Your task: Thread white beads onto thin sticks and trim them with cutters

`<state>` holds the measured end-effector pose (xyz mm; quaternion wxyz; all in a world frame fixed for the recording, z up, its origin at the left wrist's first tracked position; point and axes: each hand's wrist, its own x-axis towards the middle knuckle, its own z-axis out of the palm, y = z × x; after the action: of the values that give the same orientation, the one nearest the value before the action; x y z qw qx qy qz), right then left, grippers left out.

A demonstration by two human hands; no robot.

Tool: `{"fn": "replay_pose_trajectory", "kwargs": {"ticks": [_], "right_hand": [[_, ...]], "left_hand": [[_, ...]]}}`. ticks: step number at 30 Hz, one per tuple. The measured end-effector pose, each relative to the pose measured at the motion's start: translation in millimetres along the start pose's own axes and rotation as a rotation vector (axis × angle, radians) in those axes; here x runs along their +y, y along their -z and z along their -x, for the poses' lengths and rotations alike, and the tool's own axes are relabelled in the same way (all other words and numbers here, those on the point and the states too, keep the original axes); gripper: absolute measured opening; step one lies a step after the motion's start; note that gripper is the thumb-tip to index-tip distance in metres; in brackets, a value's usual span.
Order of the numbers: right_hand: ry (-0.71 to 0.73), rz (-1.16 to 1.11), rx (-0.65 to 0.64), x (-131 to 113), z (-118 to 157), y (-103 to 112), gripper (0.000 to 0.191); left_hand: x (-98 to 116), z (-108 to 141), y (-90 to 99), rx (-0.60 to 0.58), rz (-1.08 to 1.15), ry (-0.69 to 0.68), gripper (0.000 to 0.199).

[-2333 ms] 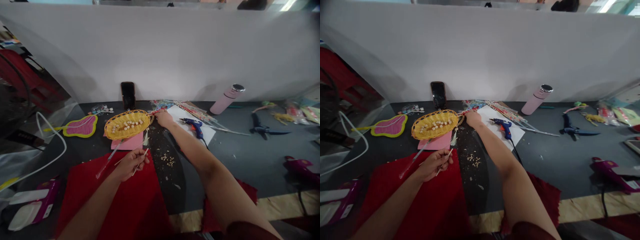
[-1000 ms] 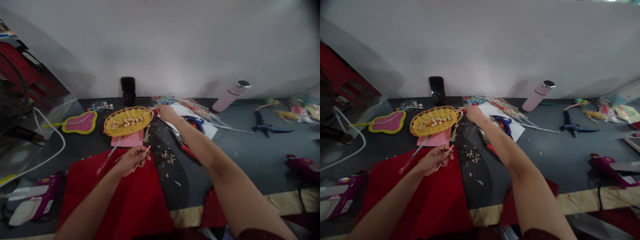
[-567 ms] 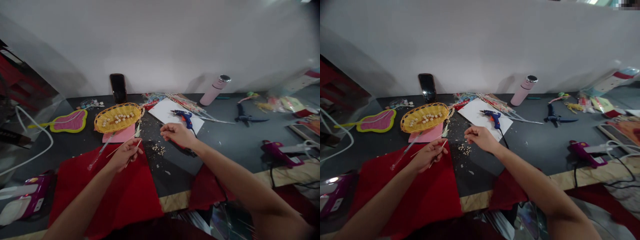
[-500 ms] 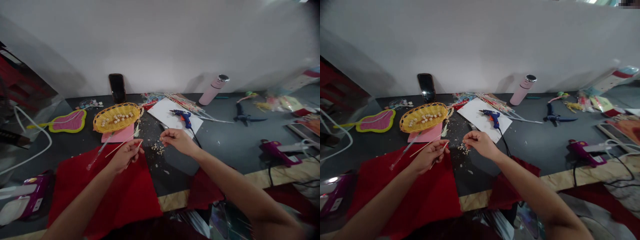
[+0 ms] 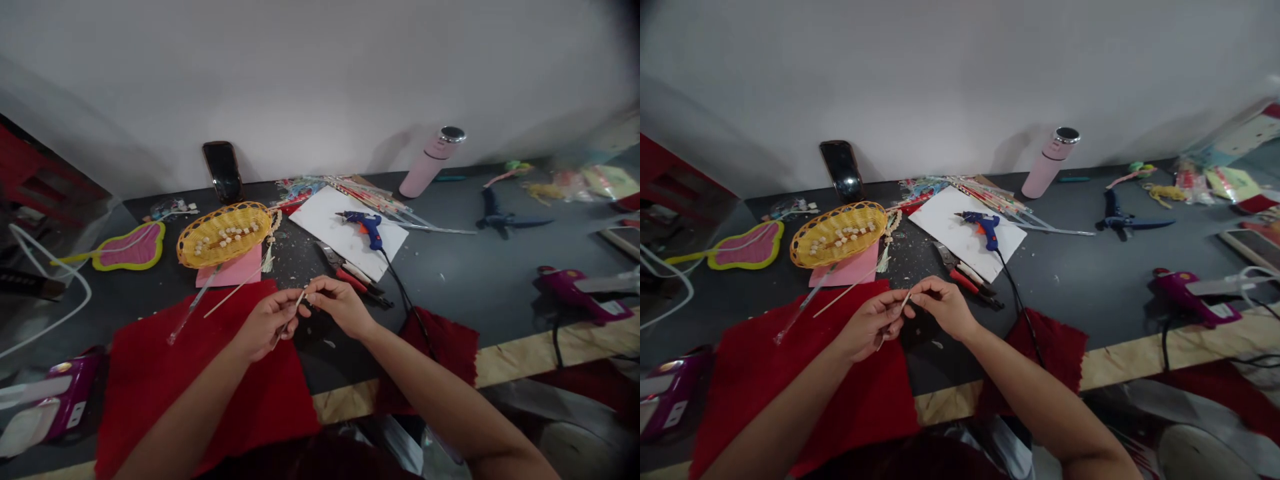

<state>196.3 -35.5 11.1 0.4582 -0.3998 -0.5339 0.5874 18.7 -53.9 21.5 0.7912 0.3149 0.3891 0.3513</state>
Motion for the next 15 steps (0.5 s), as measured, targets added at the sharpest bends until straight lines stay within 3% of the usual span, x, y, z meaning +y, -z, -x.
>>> {"fn": "replay_pose_trajectory", "kwargs": {"ticks": [9, 15], "right_hand": [[-0.079, -0.022, -0.022, 2.0, 2.8, -3.3, 0.018], [0.156, 0.216, -0.008, -0.4, 4.7, -5.6, 0.009]], "left_hand": [[-0.2, 3.1, 1.7, -0.022, -0.009, 0.008, 0.025], [1.6, 6.1, 2.4, 0.000, -0.187, -0.046, 0.020]]}}
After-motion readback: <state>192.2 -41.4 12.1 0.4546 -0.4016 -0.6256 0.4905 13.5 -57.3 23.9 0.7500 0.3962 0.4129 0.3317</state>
